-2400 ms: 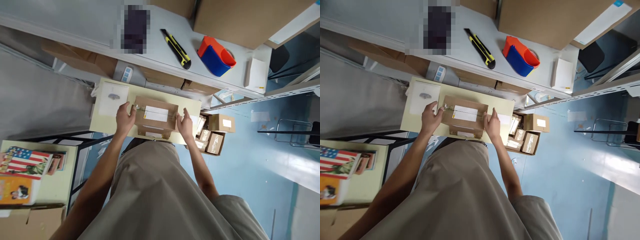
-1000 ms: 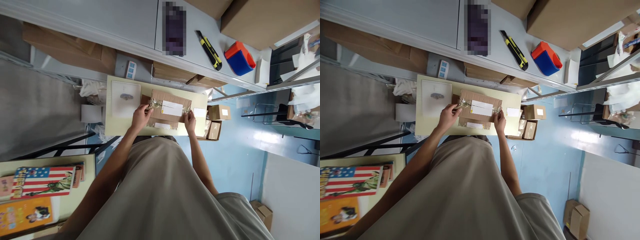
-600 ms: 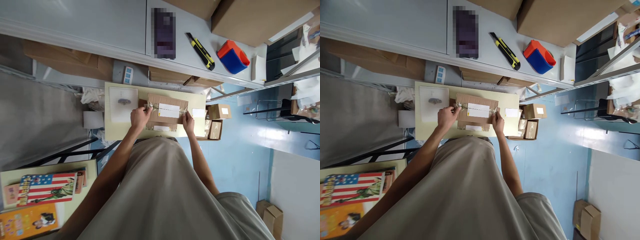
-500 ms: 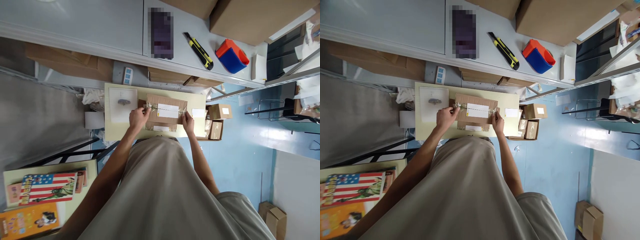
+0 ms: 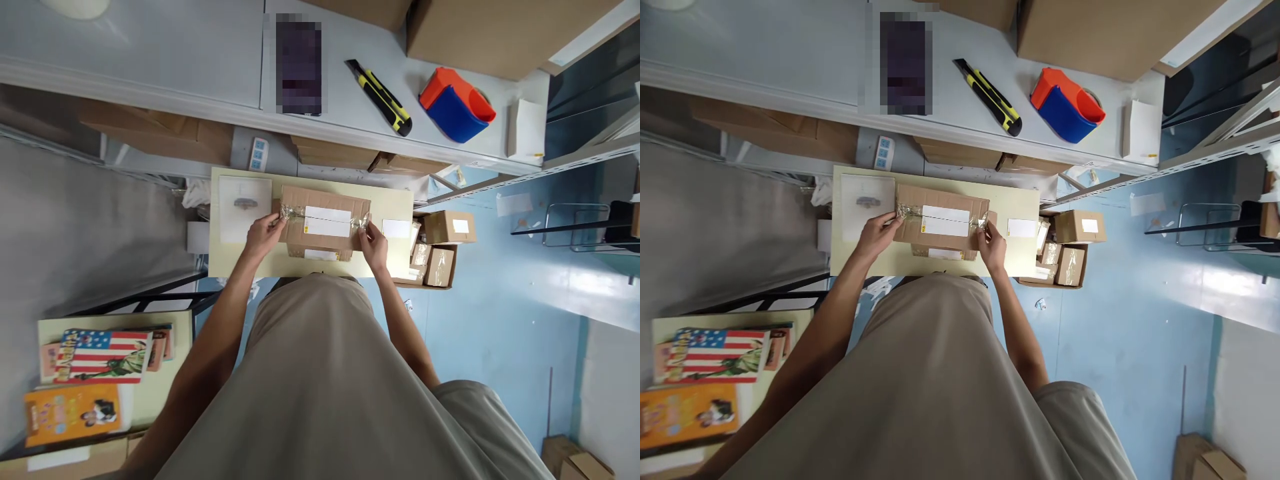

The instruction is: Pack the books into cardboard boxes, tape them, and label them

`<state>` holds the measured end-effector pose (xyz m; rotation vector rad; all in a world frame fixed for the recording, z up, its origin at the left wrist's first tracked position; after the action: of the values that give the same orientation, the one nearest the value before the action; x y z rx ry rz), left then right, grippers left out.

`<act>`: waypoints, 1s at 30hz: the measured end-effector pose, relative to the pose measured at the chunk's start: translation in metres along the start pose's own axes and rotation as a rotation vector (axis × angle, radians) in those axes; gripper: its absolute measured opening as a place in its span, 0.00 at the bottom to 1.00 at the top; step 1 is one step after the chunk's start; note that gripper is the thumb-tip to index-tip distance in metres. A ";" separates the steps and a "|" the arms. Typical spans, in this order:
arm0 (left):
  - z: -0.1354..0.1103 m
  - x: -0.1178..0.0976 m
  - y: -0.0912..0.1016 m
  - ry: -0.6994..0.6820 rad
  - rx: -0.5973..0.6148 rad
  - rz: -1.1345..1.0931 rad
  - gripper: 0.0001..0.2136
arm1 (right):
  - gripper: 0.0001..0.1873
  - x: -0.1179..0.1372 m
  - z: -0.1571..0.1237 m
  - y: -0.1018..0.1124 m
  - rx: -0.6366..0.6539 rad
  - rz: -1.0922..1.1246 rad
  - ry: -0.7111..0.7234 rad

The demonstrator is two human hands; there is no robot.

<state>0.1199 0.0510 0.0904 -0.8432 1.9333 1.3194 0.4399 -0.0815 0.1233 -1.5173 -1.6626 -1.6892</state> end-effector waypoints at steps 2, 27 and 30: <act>-0.008 -0.013 0.010 -0.035 0.027 -0.117 0.24 | 0.33 0.012 -0.006 0.015 -0.043 0.120 -0.013; -0.044 0.057 -0.046 0.340 -0.015 -0.356 0.27 | 0.17 -0.112 0.012 0.035 0.195 0.085 -0.119; -0.018 0.044 -0.044 0.279 -0.118 -0.353 0.24 | 0.22 -0.100 0.040 0.035 0.104 0.163 -0.143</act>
<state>0.1264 0.0143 0.0375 -1.4193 1.8103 1.1570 0.5244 -0.0991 0.0492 -1.7067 -1.6182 -1.4189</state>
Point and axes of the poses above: each hand's wrist, its own z-axis towards the middle knuckle, its own y-axis out of the back of the hand, x = y × z, the point moved 2 cm from there along z, towards the middle knuckle, and after that the axes turned 2 degrees about -y, right-handed, at the moved point
